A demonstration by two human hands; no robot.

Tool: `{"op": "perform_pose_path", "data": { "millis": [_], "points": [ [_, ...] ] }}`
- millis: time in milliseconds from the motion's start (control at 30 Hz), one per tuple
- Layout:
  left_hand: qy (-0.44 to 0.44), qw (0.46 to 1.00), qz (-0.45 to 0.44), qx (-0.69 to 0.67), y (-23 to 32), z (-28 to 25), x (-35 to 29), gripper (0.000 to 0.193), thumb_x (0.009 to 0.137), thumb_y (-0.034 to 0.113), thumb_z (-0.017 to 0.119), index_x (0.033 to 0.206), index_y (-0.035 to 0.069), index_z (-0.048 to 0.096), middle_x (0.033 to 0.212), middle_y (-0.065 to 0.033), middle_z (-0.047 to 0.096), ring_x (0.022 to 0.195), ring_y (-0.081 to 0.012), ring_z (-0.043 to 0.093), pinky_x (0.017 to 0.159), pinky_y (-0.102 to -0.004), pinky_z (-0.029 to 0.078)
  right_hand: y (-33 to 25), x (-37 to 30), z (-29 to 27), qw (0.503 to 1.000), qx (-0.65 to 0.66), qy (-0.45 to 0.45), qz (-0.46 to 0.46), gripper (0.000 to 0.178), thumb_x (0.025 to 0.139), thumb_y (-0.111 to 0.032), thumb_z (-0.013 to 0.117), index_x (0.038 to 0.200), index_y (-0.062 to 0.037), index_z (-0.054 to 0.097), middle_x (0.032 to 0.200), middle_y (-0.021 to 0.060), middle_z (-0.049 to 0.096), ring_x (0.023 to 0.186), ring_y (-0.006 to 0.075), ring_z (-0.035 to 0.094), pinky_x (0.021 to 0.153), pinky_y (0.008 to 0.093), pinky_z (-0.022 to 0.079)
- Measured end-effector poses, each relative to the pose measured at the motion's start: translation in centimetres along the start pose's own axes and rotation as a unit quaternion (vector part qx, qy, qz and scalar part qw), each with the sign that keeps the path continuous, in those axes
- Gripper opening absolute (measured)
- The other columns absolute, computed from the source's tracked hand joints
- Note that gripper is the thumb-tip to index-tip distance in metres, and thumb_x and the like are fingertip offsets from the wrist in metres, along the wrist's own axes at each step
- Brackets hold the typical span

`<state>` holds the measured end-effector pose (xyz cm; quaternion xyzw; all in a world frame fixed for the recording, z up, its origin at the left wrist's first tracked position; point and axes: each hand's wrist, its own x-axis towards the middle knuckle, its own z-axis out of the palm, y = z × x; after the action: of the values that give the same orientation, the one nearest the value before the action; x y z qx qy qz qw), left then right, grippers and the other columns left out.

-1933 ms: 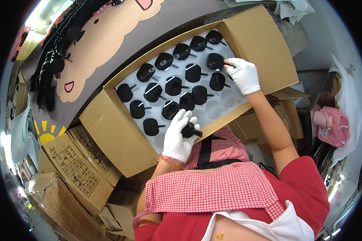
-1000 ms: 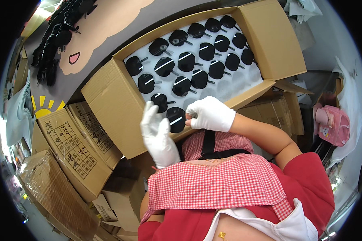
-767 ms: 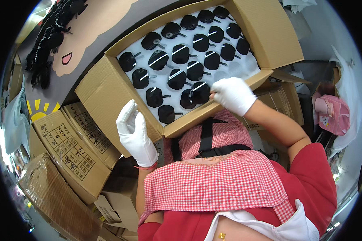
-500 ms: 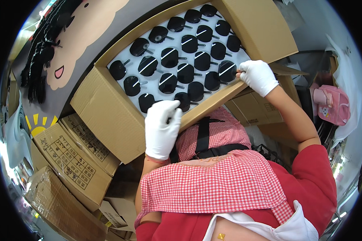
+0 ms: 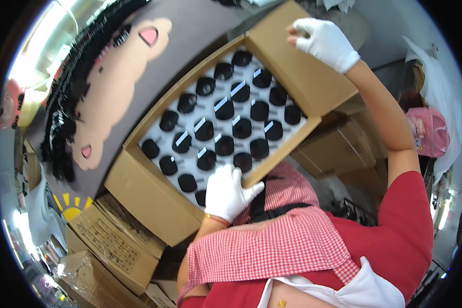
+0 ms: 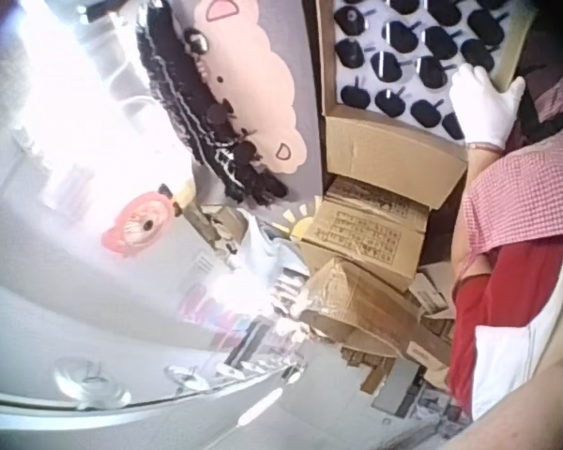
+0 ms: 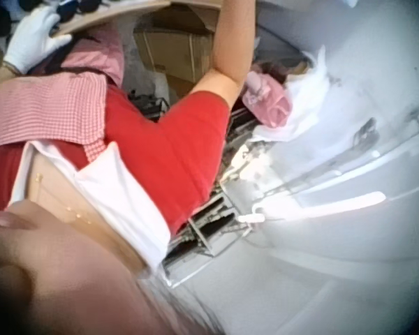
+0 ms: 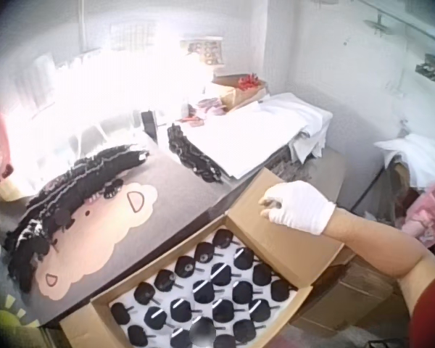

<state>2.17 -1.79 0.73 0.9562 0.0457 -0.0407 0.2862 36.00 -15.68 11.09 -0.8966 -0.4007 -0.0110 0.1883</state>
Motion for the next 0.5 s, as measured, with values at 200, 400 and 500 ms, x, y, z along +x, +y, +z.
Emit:
{"op": "perform_pose_path", "data": {
  "millis": [200,400,500],
  "points": [
    [-0.025,0.999,-0.02,0.026,1.7,-1.8,2.1,0.053,0.078,0.055,0.068,0.08,0.003,0.063,0.078,-0.0151,0.058,0.077,-0.0319,0.059,0.065,-0.0425,0.048,8.2,14.6,0.0,0.978,-0.203,-0.002,-0.041,0.037,0.081,-0.016,0.069,0.117,-0.007,0.065,0.11,0.0161,0.065,0.109,0.029,0.061,0.092,0.0379,0.049],
    [0.02,0.995,-0.087,-0.043,2.3,-2.3,3.5,0.048,0.085,0.048,0.066,0.102,0.003,0.065,0.094,-0.0142,0.062,0.089,-0.0327,0.059,0.076,-0.0429,0.049,12.7,20.0,4.9,0.981,-0.111,-0.155,-0.045,0.058,0.065,-0.013,0.081,0.118,-0.0066,0.058,0.116,0.0162,0.062,0.106,0.0338,0.059,0.092,0.0397,0.048],
    [0.036,0.991,-0.108,-0.076,2.3,-2.1,4.4,0.045,0.085,0.042,0.067,0.107,0.003,0.064,0.099,-0.0146,0.063,0.093,-0.0329,0.059,0.081,-0.0421,0.049,15.6,21.0,4.9,0.978,-0.009,-0.2,-0.066,0.049,0.066,-0.014,0.082,0.109,-0.0047,0.061,0.106,0.0133,0.064,0.098,0.0274,0.062,0.085,0.0371,0.049]
  ]
}}
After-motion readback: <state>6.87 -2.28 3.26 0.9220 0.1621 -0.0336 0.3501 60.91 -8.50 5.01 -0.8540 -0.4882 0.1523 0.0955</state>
